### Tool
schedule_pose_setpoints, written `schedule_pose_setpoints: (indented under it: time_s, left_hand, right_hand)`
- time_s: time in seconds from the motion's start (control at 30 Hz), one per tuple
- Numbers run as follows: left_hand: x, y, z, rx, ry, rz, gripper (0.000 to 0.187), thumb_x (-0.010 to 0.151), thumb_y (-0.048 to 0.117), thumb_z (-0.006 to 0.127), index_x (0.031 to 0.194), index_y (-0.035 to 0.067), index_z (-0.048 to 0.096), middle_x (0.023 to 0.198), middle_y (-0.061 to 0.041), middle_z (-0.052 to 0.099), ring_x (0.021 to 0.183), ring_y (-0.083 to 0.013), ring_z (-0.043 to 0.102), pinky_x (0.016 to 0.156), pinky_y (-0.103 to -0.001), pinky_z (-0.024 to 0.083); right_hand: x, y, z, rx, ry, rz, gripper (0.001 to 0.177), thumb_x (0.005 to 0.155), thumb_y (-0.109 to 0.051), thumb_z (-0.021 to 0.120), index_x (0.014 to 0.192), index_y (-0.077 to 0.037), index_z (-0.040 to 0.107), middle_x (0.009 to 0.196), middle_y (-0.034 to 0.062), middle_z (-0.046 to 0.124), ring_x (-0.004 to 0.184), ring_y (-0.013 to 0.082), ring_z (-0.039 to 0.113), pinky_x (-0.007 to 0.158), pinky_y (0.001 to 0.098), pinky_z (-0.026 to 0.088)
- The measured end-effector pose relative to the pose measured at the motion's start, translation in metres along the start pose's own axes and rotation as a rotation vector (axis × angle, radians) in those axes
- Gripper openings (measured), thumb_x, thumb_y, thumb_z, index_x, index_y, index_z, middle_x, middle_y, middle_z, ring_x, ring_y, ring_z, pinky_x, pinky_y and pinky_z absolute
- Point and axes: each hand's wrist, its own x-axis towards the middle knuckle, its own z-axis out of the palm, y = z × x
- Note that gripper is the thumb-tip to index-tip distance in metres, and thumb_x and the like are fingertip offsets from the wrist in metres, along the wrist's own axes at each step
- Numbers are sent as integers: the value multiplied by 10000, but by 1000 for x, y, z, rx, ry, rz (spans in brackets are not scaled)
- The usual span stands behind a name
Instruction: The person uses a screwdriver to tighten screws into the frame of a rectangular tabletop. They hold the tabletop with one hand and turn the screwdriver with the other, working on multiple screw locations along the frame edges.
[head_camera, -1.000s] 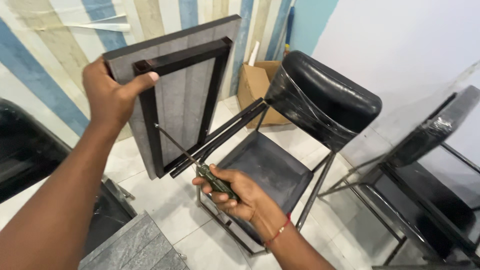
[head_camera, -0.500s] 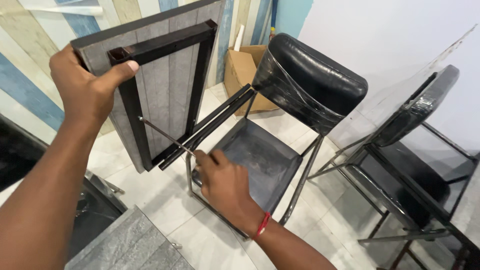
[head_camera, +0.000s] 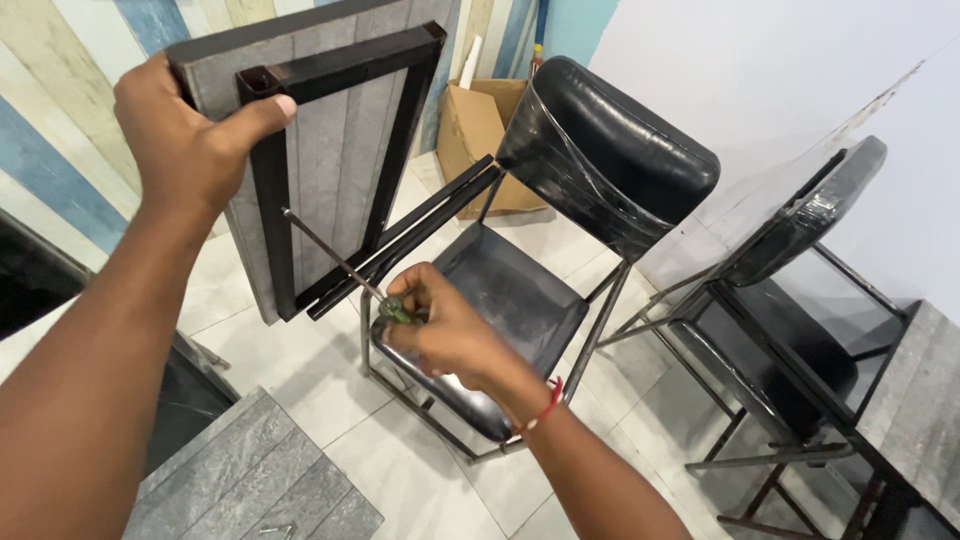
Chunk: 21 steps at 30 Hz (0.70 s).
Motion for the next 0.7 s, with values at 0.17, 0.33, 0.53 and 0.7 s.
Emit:
schedule_pose_setpoints:
  time_s: [0.17,0.33,0.53,0.7]
  left_hand:
    - [1,-6,0,69,2,76,255,823,145,858,969,-13,721,934,-98,735,812,-164,704,765,-293,546]
    - [-1,-15,-2,15,-20,87,248,809,111,818,1003,-13,726,964,-100,743,843,-170,711,794,-299,552]
    - [2,-25,-4,93,16,180,262,809,81,848,945,-45,662,969,-106,724,845,-204,689,800,-338,541]
    - [2,-35,-6,40,14,181,270,793,65,815,989,-36,660,1010,-98,725,904,-200,690,852,-343,540]
  right_hand:
    - [-15,-14,2,-990,387,-537,235,842,-98,769,1072,-103,722,943,51,712,697,232,661,569,363,533]
    - [-25,-10,9,-1096,550,-666,280,899,-150,771,1154,-52,710,1031,85,727,684,212,668,552,333,541]
    - [-11,8,20,-99,358,50,268,920,-213,789,1133,-63,727,862,31,691,622,149,617,526,283,492]
    - [6,9,-5,836,-137,542,251,889,-151,762,1088,-43,654,873,31,648,656,135,590,524,281,464]
